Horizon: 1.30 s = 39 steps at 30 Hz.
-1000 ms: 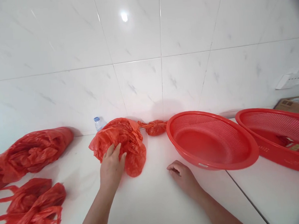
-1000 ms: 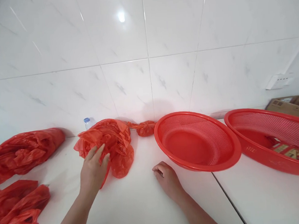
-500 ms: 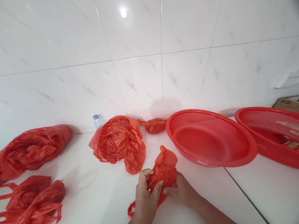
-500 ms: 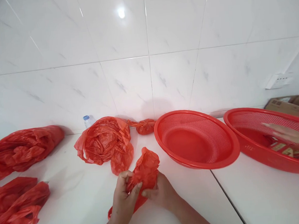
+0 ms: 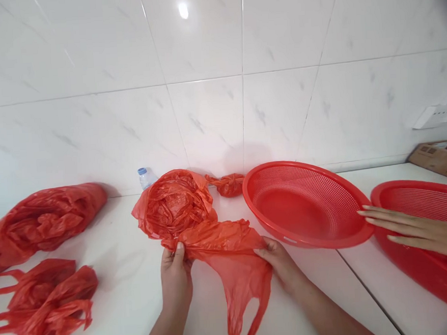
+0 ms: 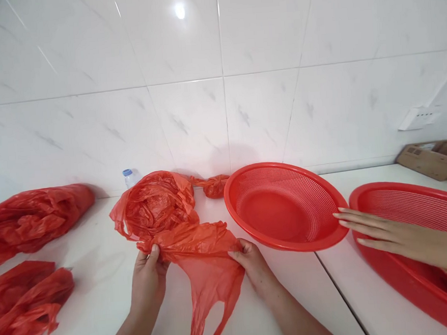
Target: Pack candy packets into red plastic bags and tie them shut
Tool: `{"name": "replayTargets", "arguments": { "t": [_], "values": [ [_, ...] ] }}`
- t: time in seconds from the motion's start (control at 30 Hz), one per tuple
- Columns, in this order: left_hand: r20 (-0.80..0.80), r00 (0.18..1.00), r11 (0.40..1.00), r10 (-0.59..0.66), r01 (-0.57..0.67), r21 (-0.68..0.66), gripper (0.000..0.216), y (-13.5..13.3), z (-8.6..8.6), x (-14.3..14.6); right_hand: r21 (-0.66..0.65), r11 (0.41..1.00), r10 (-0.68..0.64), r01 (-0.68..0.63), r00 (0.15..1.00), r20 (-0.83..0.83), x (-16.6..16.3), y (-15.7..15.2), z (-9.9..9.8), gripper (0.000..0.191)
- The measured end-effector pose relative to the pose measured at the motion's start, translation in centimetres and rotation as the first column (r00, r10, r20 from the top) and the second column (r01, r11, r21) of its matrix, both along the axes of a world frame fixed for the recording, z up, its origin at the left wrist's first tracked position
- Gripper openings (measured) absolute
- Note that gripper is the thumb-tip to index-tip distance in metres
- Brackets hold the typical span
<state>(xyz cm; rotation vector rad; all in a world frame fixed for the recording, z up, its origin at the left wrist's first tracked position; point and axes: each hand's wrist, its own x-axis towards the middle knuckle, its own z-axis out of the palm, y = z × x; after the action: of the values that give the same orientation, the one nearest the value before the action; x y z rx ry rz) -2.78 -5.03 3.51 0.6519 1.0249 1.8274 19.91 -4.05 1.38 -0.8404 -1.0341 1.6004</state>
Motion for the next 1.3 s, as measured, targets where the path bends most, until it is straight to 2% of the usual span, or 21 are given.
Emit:
{"name": "replayTargets", "arguments": {
  "t": [0.17, 0.23, 0.3, 0.37, 0.43, 0.47, 0.53, 0.57, 0.6, 0.63, 0.67, 0.73, 0.83, 0.87, 0.93, 0.97, 1.03, 1.13, 1.2, 1.23, 1.3],
  "values": [
    [0.075, 0.997, 1.0, 0.004, -0.003, -0.012, 0.022, 0.6, 0.1, -1.3, -0.059, 0.998, -0.006, 0.008, 0.999, 0.039, 0.3, -0.1, 0.0, 0.034],
    [0.064, 0.998, 1.0, 0.005, -0.004, -0.025, 0.024, 0.6, 0.4, -1.5, -0.034, 0.999, -0.04, 0.042, 0.997, 0.064, 0.3, 0.1, -0.2, 0.036],
    [0.027, 1.0, 0.999, -0.007, 0.008, -0.034, 0.026, 0.4, 0.6, -1.5, 0.02, 0.99, -0.141, 0.14, 0.98, 0.141, 0.2, 0.2, -0.4, 0.034],
    [-0.022, 0.999, 0.999, -0.029, 0.028, -0.043, 0.028, 0.1, 0.8, -1.1, 0.116, 0.954, -0.298, 0.275, 0.903, 0.31, -0.1, 0.0, -0.5, 0.034],
    [-0.073, 0.995, 0.996, -0.074, 0.07, -0.059, 0.028, -0.2, 0.7, -0.5, 0.332, 0.878, -0.472, 0.344, 0.735, 0.487, -0.4, -0.6, -0.3, 0.032],
    [-0.097, 0.991, 0.994, -0.094, 0.088, -0.069, 0.029, -0.3, 0.7, -0.2, 0.476, 0.818, -0.561, 0.323, 0.631, 0.536, -0.5, -1.0, -0.1, 0.03],
    [-0.156, 0.982, 0.992, -0.109, 0.097, -0.087, 0.028, -0.6, 0.4, 0.3, 0.73, 0.66, -0.714, 0.175, 0.446, 0.539, -0.8, -2.2, 0.4, 0.028],
    [-0.19, 0.977, 0.992, -0.098, 0.08, -0.1, 0.028, -0.7, 0.2, 0.5, 0.802, 0.593, -0.757, 0.075, 0.391, 0.524, -1.1, -2.8, 0.6, 0.029],
    [-0.223, 0.972, 0.992, -0.077, 0.052, -0.115, 0.027, -0.8, 0.1, 0.7, 0.835, 0.55, -0.773, -0.019, 0.365, 0.518, -1.4, -3.5, 0.8, 0.03],
    [-0.255, 0.965, 0.991, -0.06, 0.028, -0.129, 0.027, -0.9, -0.1, 0.8, 0.84, 0.533, -0.768, -0.099, 0.36, 0.53, -1.8, -4.1, 0.9, 0.033],
    [-0.282, 0.958, 0.99, -0.055, 0.016, -0.138, 0.028, -1.1, -0.2, 0.9, 0.827, 0.539, -0.749, -0.156, 0.359, 0.556, -2.2, -4.5, 0.9, 0.037],
    [-0.318, 0.945, 0.989, -0.075, 0.029, -0.146, 0.027, -1.3, -0.3, 1.0, 0.778, 0.598, -0.708, -0.194, 0.326, 0.626, -3.1, -5.1, 0.8, 0.042],
    [-0.293, 0.95, 0.989, -0.11, 0.075, -0.129, 0.026, -1.2, -0.5, 0.9, 0.67, 0.73, -0.622, -0.136, 0.273, 0.734, -3.4, -4.7, 0.5, 0.017],
    [-0.252, 0.961, 0.988, -0.117, 0.088, -0.125, 0.027, -1.1, -0.5, 0.7, 0.623, 0.776, -0.573, -0.103, 0.297, 0.764, -3.1, -4.3, 0.4, 0.008],
    [-0.136, 0.982, 0.987, -0.13, 0.115, -0.113, 0.027, -0.7, -0.6, 0.3, 0.528, 0.848, -0.472, -0.039, 0.397, 0.787, -2.2, -3.4, 0.3, 0.011],
    [-0.076, 0.988, 0.987, -0.135, 0.127, -0.1, 0.026, -0.5, -0.6, 0.0, 0.499, 0.867, -0.447, -0.003, 0.442, 0.778, -1.6, -3.0, 0.4, 0.013],
    [0.011, 0.99, 0.987, -0.143, 0.144, -0.069, 0.024, -0.2, -0.5, -0.4, 0.499, 0.864, -0.468, 0.067, 0.473, 0.747, -0.3, -2.1, 0.5, 0.016],
    [0.054, 0.979, 0.979, -0.197, 0.199, -0.05, 0.024, 0.1, -0.4, -0.7, 0.56, 0.812, -0.574, 0.162, 0.395, 0.717, 1.3, -1.1, 0.7, 0.02],
    [0.035, 0.968, 0.965, -0.249, 0.251, -0.074, 0.025, 0.0, -0.2, -0.7, 0.54, 0.801, -0.599, 0.26, 0.358, 0.716, 2.2, -0.5, 0.7, 0.023],
    [0.009, 0.961, 0.957, -0.275, 0.274, -0.091, 0.026, -0.1, -0.1, -0.7, 0.497, 0.804, -0.593, 0.327, 0.369, 0.716, 2.6, -0.2, 0.7, 0.023],
    [-0.092, 0.941, 0.941, -0.326, 0.314, -0.128, 0.028, -0.3, 0.1, -0.5, 0.348, 0.81, -0.565, 0.473, 0.467, 0.68, 3.4, 0.5, 0.5, 0.023]
  ]
}}
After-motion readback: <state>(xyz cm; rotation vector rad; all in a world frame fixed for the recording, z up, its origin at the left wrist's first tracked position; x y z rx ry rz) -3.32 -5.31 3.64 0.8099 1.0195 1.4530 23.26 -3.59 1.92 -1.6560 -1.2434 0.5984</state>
